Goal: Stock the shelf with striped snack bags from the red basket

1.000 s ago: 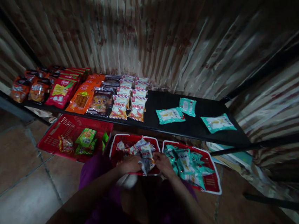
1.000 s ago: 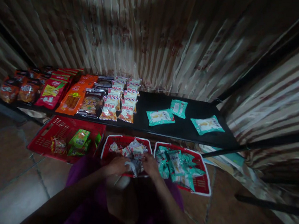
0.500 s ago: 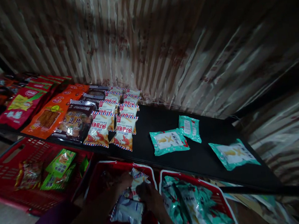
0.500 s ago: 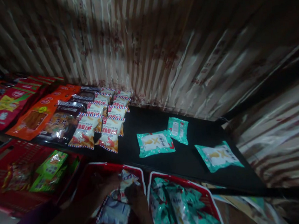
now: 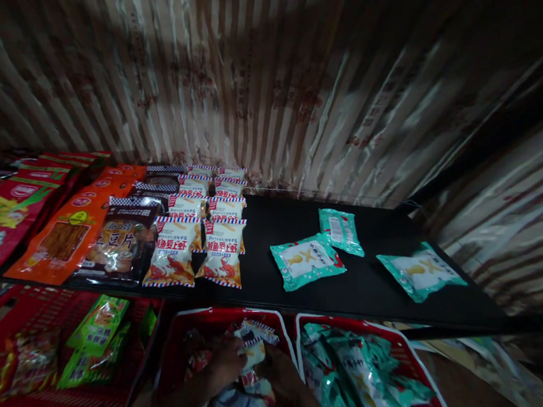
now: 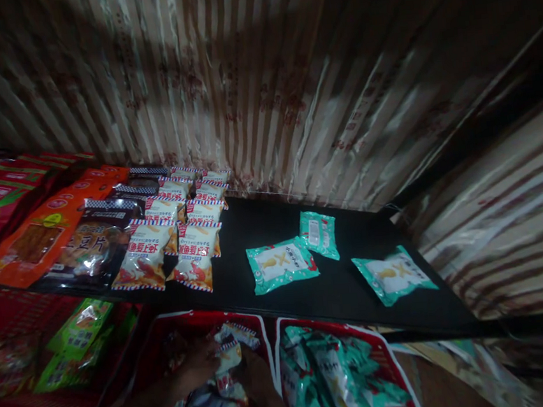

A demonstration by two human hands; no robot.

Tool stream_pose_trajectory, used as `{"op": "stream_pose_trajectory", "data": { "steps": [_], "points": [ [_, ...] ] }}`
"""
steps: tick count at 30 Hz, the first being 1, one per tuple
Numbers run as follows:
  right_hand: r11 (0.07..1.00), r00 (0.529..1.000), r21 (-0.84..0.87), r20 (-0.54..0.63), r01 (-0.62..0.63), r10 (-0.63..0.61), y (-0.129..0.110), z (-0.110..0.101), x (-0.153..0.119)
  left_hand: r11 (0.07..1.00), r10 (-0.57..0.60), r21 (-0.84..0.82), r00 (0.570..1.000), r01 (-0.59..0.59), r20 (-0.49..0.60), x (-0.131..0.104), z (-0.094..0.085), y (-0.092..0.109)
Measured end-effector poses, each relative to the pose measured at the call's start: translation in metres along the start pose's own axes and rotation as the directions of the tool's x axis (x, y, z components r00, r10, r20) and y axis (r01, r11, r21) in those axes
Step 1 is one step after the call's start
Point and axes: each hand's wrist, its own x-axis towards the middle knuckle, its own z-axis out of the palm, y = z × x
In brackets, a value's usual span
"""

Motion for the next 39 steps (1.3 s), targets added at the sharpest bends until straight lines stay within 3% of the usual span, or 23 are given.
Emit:
{"op": "stream_pose_trajectory", "data": {
  "steps": [5, 7, 10, 14, 16, 18, 21, 27, 33, 36, 39],
  "points": [
    [0.984, 0.987, 0.157, 0.123, 0.079, -0.099, -0.020, -0.029, -0.017, 0.972, 0.109, 0.204, 0.994, -0.113, 0.031, -0.016, -0.034, 0.039],
    [0.936, 0.969, 0.339, 0.185, 0.093, -0.163, -0.034, -0.046, -0.026, 0.961, 0.161, 0.234, 0.987, -0.150, -0.025, -0.022, -0.049, 0.060],
    [0.875, 0.960, 0.473, 0.184, 0.101, -0.210, -0.058, -0.074, -0.047, 0.958, 0.227, 0.219, 0.956, -0.184, -0.186, -0.036, -0.064, 0.091],
    [0.812, 0.940, 0.548, 0.125, 0.203, -0.319, -0.095, -0.109, -0.084, 0.955, 0.277, -0.052, 0.939, -0.293, -0.201, -0.062, -0.066, 0.121],
    [0.802, 0.933, 0.548, 0.103, 0.236, -0.345, -0.113, -0.123, -0.101, 0.890, 0.292, -0.304, 0.936, -0.341, -0.197, -0.073, -0.065, 0.134],
    [0.785, 0.921, 0.544, 0.054, 0.296, -0.385, -0.130, -0.134, -0.114, 0.780, 0.235, -0.534, 0.943, -0.327, -0.234, -0.080, -0.064, 0.147],
    [0.751, 0.906, 0.528, -0.094, 0.397, -0.413, -0.148, -0.140, -0.125, 0.640, 0.161, -0.713, 0.957, -0.288, -0.242, -0.087, -0.062, 0.165],
    [0.797, 0.891, 0.399, -0.207, 0.454, -0.404, -0.158, -0.141, -0.120, 0.500, 0.276, -0.809, 0.942, -0.310, -0.190, -0.087, -0.054, 0.183],
    [0.767, 0.862, 0.432, -0.405, 0.475, -0.305, -0.153, -0.146, -0.102, 0.579, 0.300, -0.728, 0.927, -0.366, -0.227, -0.071, -0.059, 0.187],
    [0.683, 0.831, 0.521, -0.504, 0.511, -0.236, -0.153, -0.145, -0.095, 0.643, 0.333, -0.659, 0.917, -0.391, -0.220, -0.067, -0.063, 0.190],
    [0.606, 0.839, 0.625, -0.527, 0.492, -0.138, -0.152, -0.143, -0.090, 0.659, 0.347, -0.667, 0.927, -0.348, -0.140, -0.066, -0.064, 0.193]
  ]
}}
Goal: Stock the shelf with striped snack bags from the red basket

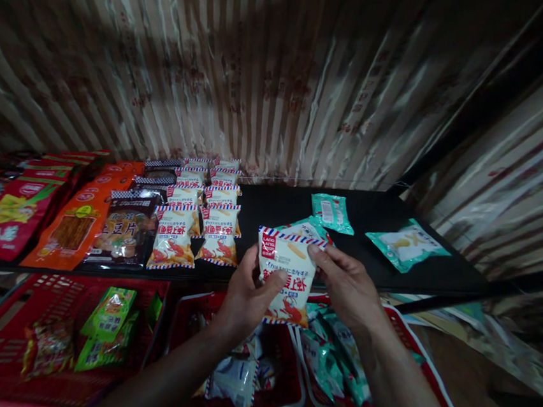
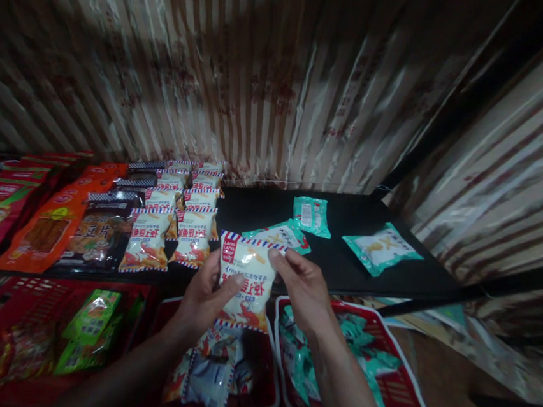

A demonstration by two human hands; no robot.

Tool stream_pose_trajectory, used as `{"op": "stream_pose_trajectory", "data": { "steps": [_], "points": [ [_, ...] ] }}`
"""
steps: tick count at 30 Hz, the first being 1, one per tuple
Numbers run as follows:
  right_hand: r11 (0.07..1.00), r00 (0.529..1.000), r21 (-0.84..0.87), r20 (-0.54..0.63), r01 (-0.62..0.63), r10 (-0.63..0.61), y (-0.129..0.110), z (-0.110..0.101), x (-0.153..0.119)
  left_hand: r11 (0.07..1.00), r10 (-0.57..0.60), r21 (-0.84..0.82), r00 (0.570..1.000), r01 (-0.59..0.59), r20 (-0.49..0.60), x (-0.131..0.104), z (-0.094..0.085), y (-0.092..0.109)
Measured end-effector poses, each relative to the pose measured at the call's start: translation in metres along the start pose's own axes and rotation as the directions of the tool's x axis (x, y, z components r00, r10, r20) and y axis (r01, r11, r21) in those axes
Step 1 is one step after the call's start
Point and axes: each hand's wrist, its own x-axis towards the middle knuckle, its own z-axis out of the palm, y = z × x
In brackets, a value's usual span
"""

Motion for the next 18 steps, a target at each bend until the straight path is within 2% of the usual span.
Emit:
{"op": "stream_pose_trajectory", "data": {
  "steps": [4, 8, 11, 15, 18],
  "points": [
    [0.995, 0.991, 0.098, -0.126, -0.032, 0.044, 0.000, -0.001, 0.001, 0.991, -0.096, -0.079, 0.988, 0.106, 0.118, 0.001, -0.001, -0.002],
    [0.985, 0.974, 0.174, -0.223, -0.005, 0.045, -0.002, -0.001, 0.004, 0.988, -0.130, -0.063, 0.978, 0.142, 0.163, 0.005, -0.003, -0.006],
    [0.985, 0.979, 0.170, -0.202, 0.009, 0.026, -0.003, -0.002, 0.008, 0.992, -0.128, 0.007, 0.979, 0.129, 0.160, 0.009, -0.006, -0.007],
    [0.995, 0.990, 0.098, -0.138, 0.031, -0.018, -0.003, -0.006, 0.014, 0.974, -0.120, 0.205, 0.983, 0.090, 0.138, 0.014, -0.010, -0.008],
    [0.996, 0.979, 0.093, -0.205, 0.020, -0.001, -0.003, -0.008, 0.016, 0.966, -0.120, 0.244, 0.981, 0.080, 0.153, 0.015, -0.011, -0.009]
  ]
}}
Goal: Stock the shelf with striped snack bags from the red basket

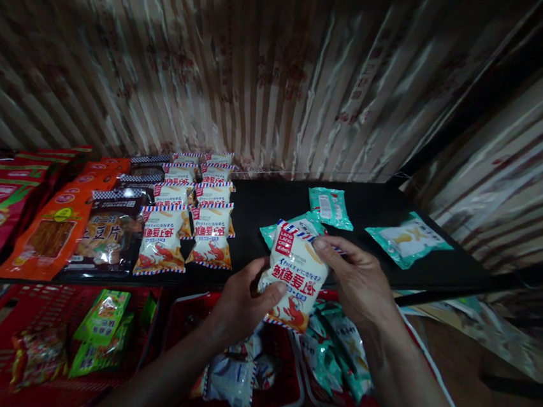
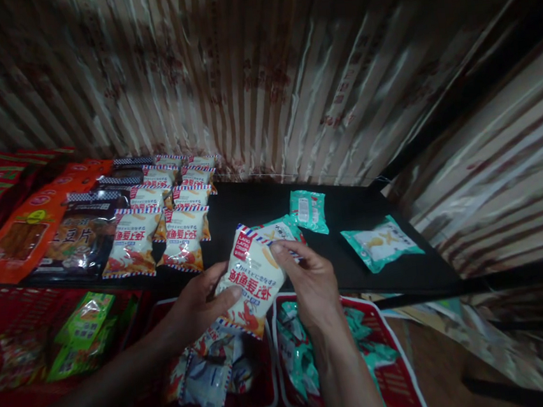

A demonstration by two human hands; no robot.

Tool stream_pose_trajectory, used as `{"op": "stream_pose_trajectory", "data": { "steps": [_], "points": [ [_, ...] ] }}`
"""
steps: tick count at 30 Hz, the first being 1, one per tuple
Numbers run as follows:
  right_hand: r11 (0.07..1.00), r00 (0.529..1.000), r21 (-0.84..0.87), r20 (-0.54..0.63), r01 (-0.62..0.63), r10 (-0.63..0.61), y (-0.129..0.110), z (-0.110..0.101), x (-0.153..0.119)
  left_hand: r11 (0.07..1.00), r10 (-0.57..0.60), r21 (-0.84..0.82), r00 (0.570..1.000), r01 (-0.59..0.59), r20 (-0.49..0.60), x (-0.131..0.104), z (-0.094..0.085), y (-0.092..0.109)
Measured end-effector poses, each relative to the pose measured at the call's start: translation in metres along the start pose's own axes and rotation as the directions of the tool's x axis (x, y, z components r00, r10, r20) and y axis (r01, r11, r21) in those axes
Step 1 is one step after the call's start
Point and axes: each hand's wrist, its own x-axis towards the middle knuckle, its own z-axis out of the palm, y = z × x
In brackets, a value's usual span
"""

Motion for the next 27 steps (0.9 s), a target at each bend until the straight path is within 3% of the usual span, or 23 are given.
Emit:
{"op": "stream_pose_trajectory", "data": {
  "steps": [4, 9, 13, 16, 21, 24, 27],
  "points": [
    [0.998, 0.991, 0.060, -0.126, -0.033, 0.041, 0.001, 0.004, -0.001, 0.998, -0.016, -0.057, 0.998, 0.020, 0.065, -0.001, -0.001, -0.001],
    [0.994, 0.984, 0.104, -0.173, -0.020, 0.038, 0.003, 0.007, -0.001, 0.996, -0.049, -0.074, 0.992, 0.058, 0.116, -0.004, -0.002, 0.002],
    [0.995, 0.999, 0.097, -0.036, -0.009, 0.012, 0.002, 0.006, -0.003, 0.986, -0.038, -0.158, 0.998, 0.045, 0.050, -0.005, 0.000, 0.003],
    [1.000, 0.997, 0.019, 0.073, -0.005, 0.004, 0.001, 0.004, -0.007, 0.964, -0.029, -0.268, 0.997, 0.008, -0.072, -0.003, -0.001, 0.003],
    [0.986, 0.955, -0.169, 0.292, -0.008, 0.058, 0.003, 0.005, -0.016, 0.907, 0.050, -0.398, 0.974, -0.136, -0.220, 0.001, -0.006, 0.008],
    [0.980, 0.934, -0.199, 0.346, -0.020, 0.089, 0.007, 0.009, -0.020, 0.892, 0.090, -0.406, 0.957, -0.200, -0.275, 0.001, -0.006, 0.012],
    [0.987, 0.941, -0.155, 0.325, -0.044, 0.093, 0.012, 0.014, -0.021, 0.881, 0.091, -0.426, 0.957, -0.207, -0.277, 0.001, -0.005, 0.014]
  ]
}}
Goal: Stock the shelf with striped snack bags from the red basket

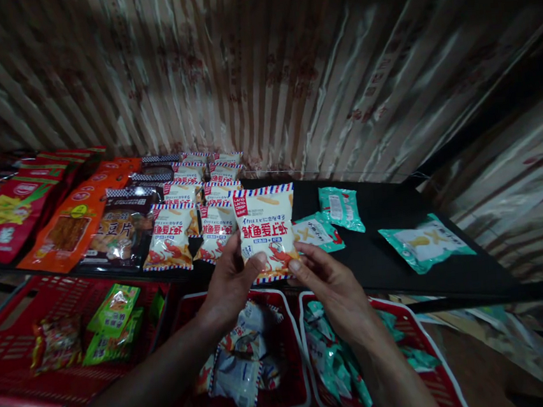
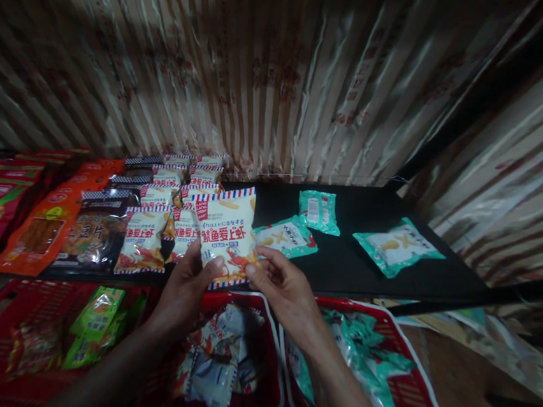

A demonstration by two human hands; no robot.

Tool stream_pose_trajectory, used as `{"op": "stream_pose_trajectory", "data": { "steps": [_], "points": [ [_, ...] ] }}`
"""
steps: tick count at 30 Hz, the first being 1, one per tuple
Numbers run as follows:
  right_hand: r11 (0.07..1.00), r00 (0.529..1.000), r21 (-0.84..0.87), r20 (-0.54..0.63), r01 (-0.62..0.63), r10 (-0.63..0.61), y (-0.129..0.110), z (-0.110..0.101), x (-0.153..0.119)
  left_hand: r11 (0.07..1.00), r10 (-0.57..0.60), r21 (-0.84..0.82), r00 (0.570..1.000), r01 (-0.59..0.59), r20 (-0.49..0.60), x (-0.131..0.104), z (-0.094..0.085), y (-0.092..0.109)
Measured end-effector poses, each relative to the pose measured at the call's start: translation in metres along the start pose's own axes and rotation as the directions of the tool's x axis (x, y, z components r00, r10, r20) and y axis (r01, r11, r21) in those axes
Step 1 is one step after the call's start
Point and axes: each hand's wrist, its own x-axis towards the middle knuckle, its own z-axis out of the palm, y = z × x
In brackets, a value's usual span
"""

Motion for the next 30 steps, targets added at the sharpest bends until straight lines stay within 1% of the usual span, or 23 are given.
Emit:
{"op": "stream_pose_trajectory", "data": {
  "steps": [3, 6, 8, 12, 14, 17, 21, 26, 30],
  "points": [
    [0.997, 0.998, 0.072, -0.057, 0.009, -0.005, 0.002, 0.003, 0.002, 0.999, -0.015, -0.033, 1.000, 0.015, 0.015, 0.000, -0.001, 0.001],
    [0.994, 0.993, 0.107, -0.120, 0.033, -0.020, 0.002, 0.002, 0.003, 0.999, -0.034, -0.025, 0.999, 0.033, -0.028, 0.000, -0.003, 0.002],
    [0.994, 0.991, 0.103, -0.129, 0.036, -0.022, 0.002, 0.001, 0.002, 0.998, -0.047, -0.036, 0.998, 0.046, -0.029, 0.000, -0.004, 0.002],
    [0.991, 0.997, 0.132, -0.082, 0.012, -0.001, 0.001, 0.002, -0.001, 0.996, -0.060, -0.067, 0.996, 0.064, 0.063, 0.001, -0.003, 0.002],
    [0.988, 0.997, 0.154, -0.075, -0.004, 0.016, 0.001, 0.004, -0.003, 0.997, -0.044, -0.063, 0.996, 0.049, 0.077, 0.000, -0.002, 0.003],
    [0.980, 0.997, 0.196, -0.063, -0.022, 0.035, -0.002, 0.010, -0.007, 0.998, -0.018, -0.061, 0.997, 0.023, 0.075, -0.002, -0.001, 0.004],
    [0.973, 0.997, 0.219, 0.007, -0.075, 0.075, -0.003, 0.017, -0.013, 0.997, -0.028, -0.074, 0.998, 0.032, 0.057, -0.004, 0.001, 0.005],
    [0.976, 0.998, 0.208, -0.005, -0.063, 0.066, 0.002, 0.020, -0.013, 0.995, -0.060, -0.073, 0.997, 0.063, 0.051, -0.002, 0.000, 0.006],
    [0.978, 0.999, 0.202, 0.013, -0.047, 0.045, 0.002, 0.020, -0.012, 0.994, -0.074, -0.074, 0.997, 0.076, 0.030, -0.001, -0.001, 0.006]
  ]
}}
